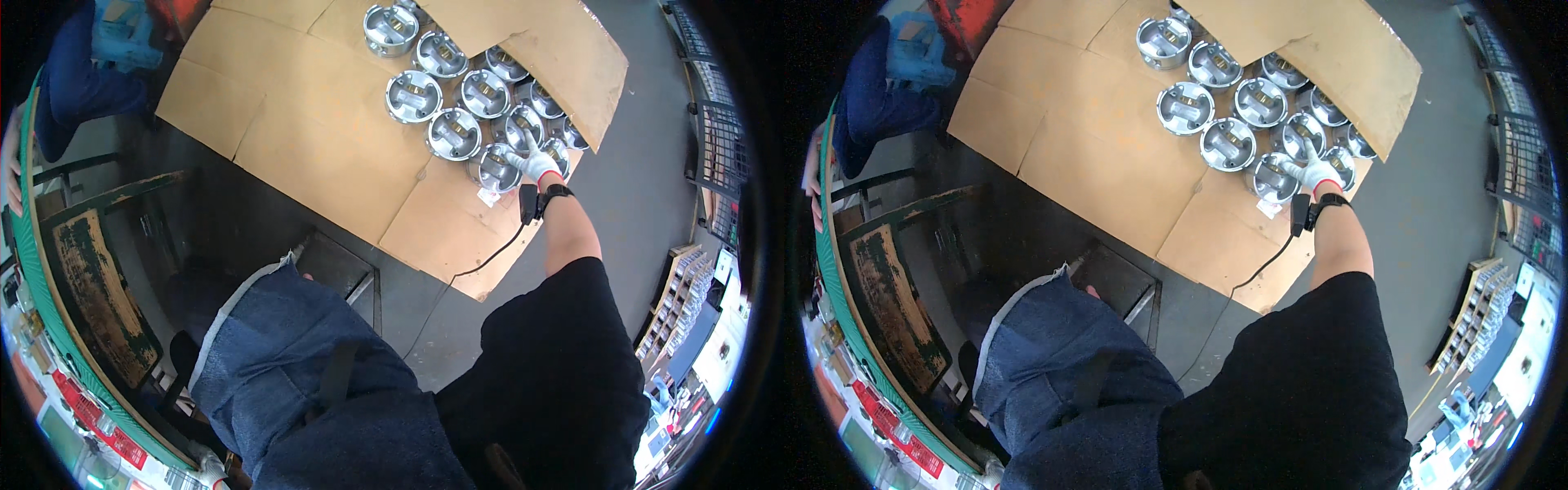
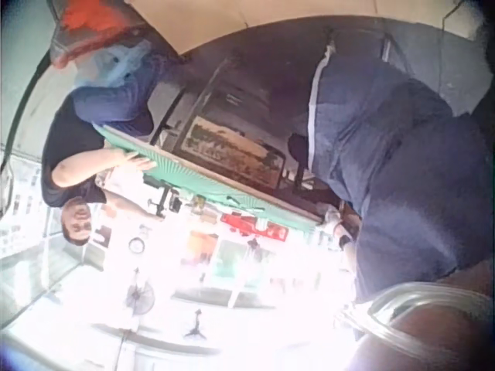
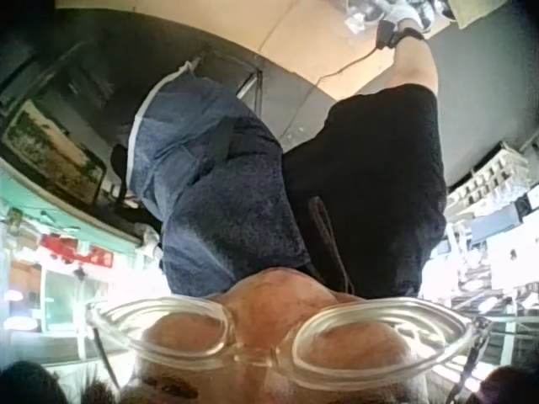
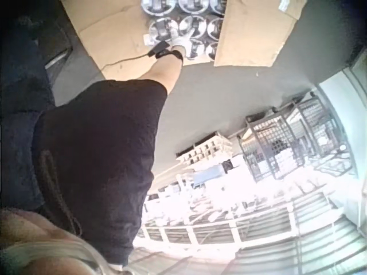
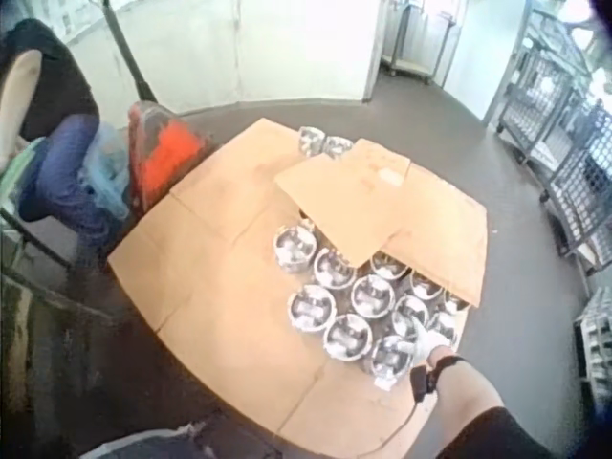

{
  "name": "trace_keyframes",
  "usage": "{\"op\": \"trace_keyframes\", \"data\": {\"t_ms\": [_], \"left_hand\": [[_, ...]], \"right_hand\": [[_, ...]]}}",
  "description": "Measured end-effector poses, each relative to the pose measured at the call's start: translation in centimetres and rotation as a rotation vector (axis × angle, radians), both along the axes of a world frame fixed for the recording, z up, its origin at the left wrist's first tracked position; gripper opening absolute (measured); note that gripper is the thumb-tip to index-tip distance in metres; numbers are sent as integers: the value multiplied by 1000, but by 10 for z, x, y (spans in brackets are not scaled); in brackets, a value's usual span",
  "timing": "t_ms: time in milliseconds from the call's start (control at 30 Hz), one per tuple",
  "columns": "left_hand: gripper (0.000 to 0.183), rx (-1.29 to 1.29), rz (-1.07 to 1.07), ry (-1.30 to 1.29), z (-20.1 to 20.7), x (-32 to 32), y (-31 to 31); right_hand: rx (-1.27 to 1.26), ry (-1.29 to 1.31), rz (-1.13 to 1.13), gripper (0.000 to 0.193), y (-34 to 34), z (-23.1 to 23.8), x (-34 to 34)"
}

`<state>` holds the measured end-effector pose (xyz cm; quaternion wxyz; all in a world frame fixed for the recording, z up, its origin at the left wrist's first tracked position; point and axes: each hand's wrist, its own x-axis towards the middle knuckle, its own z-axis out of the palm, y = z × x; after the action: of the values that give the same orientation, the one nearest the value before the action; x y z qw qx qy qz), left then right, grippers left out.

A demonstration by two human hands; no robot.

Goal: Wiping and inspecting engine pistons at a workstation.

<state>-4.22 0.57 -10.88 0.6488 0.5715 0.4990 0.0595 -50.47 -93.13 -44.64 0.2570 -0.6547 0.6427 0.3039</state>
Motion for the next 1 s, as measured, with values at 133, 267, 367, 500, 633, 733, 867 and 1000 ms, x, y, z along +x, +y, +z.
{"op": "trace_keyframes", "data": {"t_ms": [133,267,367,500,633,733,867,1000], "left_hand": [[66,27,35,1,0,-9,-1],[66,21,48,7,-9,-11,-9],[66,14,59,10,-16,-9,-14],[66,29,79,12,-10,-13,-8],[66,39,89,14,-2,-17,-1],[66,44,104,0,4,-18,8],[66,40,96,9,5,-12,11],[66,48,127,-28,10,-23,18]], "right_hand": [[60,-104,35,100,-13,0,0],[52,-106,139,94,-17,-3,-9],[25,-43,181,88,-26,-23,-29],[-10,-1,199,76,-20,-21,-21],[-85,-161,76,75,-9,-30,-23],[-30,-206,7,79,-10,-33,-23],[20,-272,-183,84,-13,-57,-45],[83,-775,-510,101,9,-71,-29]]}}
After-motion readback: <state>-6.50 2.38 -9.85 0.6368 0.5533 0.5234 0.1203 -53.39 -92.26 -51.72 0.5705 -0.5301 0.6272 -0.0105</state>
